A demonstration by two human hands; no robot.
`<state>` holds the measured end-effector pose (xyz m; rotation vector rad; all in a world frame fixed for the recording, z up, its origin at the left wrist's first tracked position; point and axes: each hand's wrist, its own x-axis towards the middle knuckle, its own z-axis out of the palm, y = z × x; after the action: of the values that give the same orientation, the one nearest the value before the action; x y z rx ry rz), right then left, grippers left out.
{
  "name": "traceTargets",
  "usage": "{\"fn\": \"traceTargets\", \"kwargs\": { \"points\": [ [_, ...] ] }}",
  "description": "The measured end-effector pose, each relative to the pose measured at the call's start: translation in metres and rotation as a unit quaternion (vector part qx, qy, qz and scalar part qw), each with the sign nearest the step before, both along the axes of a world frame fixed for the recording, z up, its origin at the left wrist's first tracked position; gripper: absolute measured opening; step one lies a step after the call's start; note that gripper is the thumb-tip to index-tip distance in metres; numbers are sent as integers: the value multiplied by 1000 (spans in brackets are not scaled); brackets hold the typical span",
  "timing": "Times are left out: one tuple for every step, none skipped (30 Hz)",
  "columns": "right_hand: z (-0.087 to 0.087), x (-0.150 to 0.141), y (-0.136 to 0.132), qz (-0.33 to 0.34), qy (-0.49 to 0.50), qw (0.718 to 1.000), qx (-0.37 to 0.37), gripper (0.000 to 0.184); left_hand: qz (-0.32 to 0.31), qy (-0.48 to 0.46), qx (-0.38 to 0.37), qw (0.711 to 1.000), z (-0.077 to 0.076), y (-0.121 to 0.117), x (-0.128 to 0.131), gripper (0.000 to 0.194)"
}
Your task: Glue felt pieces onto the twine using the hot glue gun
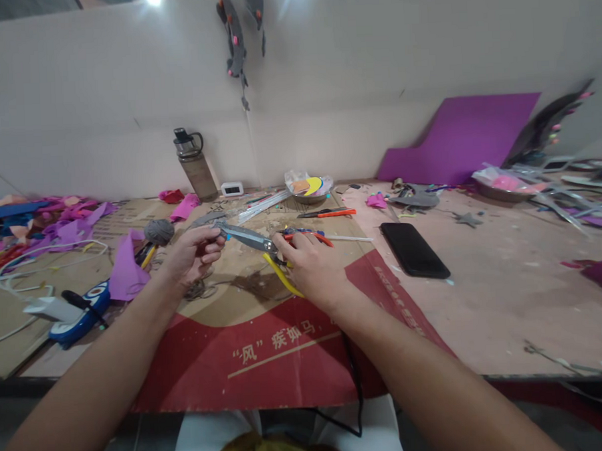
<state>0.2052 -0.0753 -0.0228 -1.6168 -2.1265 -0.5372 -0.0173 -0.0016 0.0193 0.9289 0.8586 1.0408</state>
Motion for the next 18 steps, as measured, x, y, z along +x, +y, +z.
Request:
{"fn": "traceTargets", "kwargs": {
  "points": [
    [0, 0, 0, -1, -4, 1000, 2, 36, -1, -4, -4, 1000, 0, 0, 0, 10],
    [1, 0, -1, -3, -9, 1000, 4, 36, -2, -7, -7, 1000, 1, 1, 0, 10],
    [1, 0, -1, -6, -13, 1000, 6, 36, -2, -11, -9, 1000, 1, 1, -1, 10],
    [2, -1, -1, -7, -16, 1000, 7, 36, -2, -12, -11, 1000, 2, 1, -1, 10],
    [3, -1, -2, -7, -16, 1000, 5, 36, -4, -9, -12, 1000, 2, 1, -1, 10],
    [3, -1, -2, -6, -12, 1000, 1, 36, -4, -1, -11, 1000, 2, 1, -1, 11],
    [3, -2, -2, -4, -5, 1000, -6, 35, -3, 12, -7, 1000, 2, 1, -1, 12],
    [2, -2, -2, -1, 6, 1000, -16, 35, -3, 27, 5, 1000, 1, 1, -1, 13],
    [1, -2, -1, 2, 20, 999, -26, 34, -2, 44, 23, 999, 0, 1, -1, 14],
    [0, -2, -1, 5, 38, 999, -34, 33, 1, 60, 45, 997, -2, 1, -1, 15],
    [-2, -2, 0, 7, 58, 998, -39, 33, 5, 75, 69, 995, -4, 2, -1, 16],
    [-3, -2, 1, 9, 81, 996, -41, 33, 9, 89, 91, 992, -6, 2, -1, 15],
    [-4, -1, 2, 11, 104, 994, -43, 33, 12, 102, 107, 989, -8, 3, 0, 15],
    [-4, -1, 3, 15, 125, 991, -45, 34, 13, 114, 117, 986, -9, 3, 0, 15],
    [-4, -1, 3, 18, 142, 988, -49, 36, 12, 125, 125, 984, -11, 4, 0, 16],
    [-4, -1, 4, 21, 155, 986, -57, 38, 8, 131, 131, 983, -12, 4, 1, 16],
    [-3, -1, 4, 23, 162, 984, -64, 40, 3, 132, 138, 982, -13, 5, 1, 16],
    [-2, -1, 4, 25, 164, 984, -71, 41, -2, 128, 146, 981, -13, 5, 1, 15]
  ]
}}
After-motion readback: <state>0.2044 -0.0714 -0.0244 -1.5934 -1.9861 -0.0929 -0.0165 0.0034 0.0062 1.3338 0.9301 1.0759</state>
